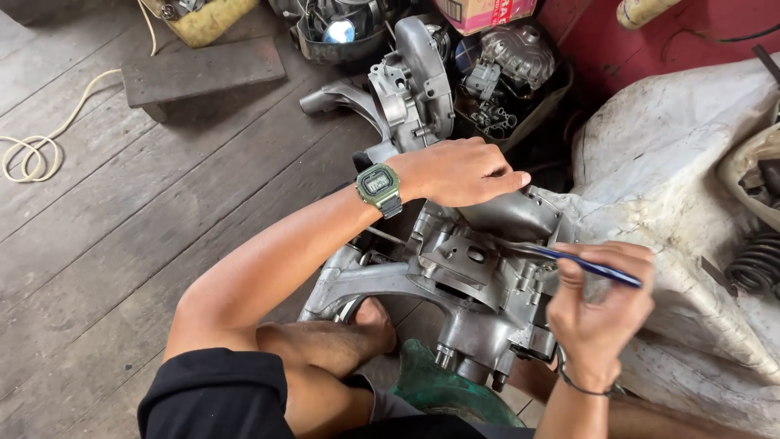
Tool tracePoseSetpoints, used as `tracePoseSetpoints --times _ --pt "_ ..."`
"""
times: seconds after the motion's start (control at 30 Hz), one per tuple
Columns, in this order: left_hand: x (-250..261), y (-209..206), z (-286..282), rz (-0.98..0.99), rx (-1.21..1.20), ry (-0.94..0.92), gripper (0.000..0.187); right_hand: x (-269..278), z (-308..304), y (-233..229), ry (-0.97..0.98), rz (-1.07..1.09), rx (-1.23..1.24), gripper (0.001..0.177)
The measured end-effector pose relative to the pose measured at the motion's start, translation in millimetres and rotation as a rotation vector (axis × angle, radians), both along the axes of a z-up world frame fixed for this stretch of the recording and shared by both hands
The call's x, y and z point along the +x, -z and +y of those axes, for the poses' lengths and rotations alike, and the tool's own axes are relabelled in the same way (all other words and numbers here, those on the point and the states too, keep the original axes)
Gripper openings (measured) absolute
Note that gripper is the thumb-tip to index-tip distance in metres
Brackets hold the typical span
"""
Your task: The person sits on the floor and uses a small tool to scrape and clean the surface of a metallic engine component. They hold the part steady with one hand while working on the edges and crevices with the other.
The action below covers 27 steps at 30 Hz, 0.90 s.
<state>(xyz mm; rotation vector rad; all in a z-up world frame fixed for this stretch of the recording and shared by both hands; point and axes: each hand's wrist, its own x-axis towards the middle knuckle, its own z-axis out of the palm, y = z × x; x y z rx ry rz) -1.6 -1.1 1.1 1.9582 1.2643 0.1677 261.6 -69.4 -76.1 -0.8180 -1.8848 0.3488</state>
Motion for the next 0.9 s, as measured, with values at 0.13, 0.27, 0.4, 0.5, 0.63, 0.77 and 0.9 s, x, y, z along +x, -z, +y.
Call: tracePoseSetpoints --times 0.13,0.27,0.4,0.5,0.63,0.77,0.9 --pt "-0.9 5.4 2.0 0.034 0.018 0.016 0.074 -3.5 -7.3 -31.2 0.066 0.009 -0.005 0.024" --pt "-1.0 0.1 1.2 0.003 0.014 0.01 0.073 -1.3 -2.9 -13.1 0.016 -0.022 -0.064 0.026" --pt "-2.5 2.1 3.1 -0.017 0.025 0.022 0.075 1.6 -15.4 -45.8 0.058 -0.027 -0.042 0.022" --pt "-1.1 -0.9 1.1 0.003 0.008 0.001 0.072 10.3 0.4 -14.3 0.005 -0.107 -0.07 0.029" --pt "-2.7 2.1 0.2 -0.02 -0.003 -0.002 0.072 0.8 -11.0 -30.2 0.083 -0.162 -0.073 0.027" --pt "-1.7 3.3 1.5 -0.015 0.014 0.009 0.074 11.5 -4.0 -17.1 0.035 -0.146 -0.036 0.028" --pt "-1.8 5.2 1.9 -0.031 0.017 0.015 0.072 14.3 -7.4 -10.2 0.044 -0.167 -0.08 0.031"
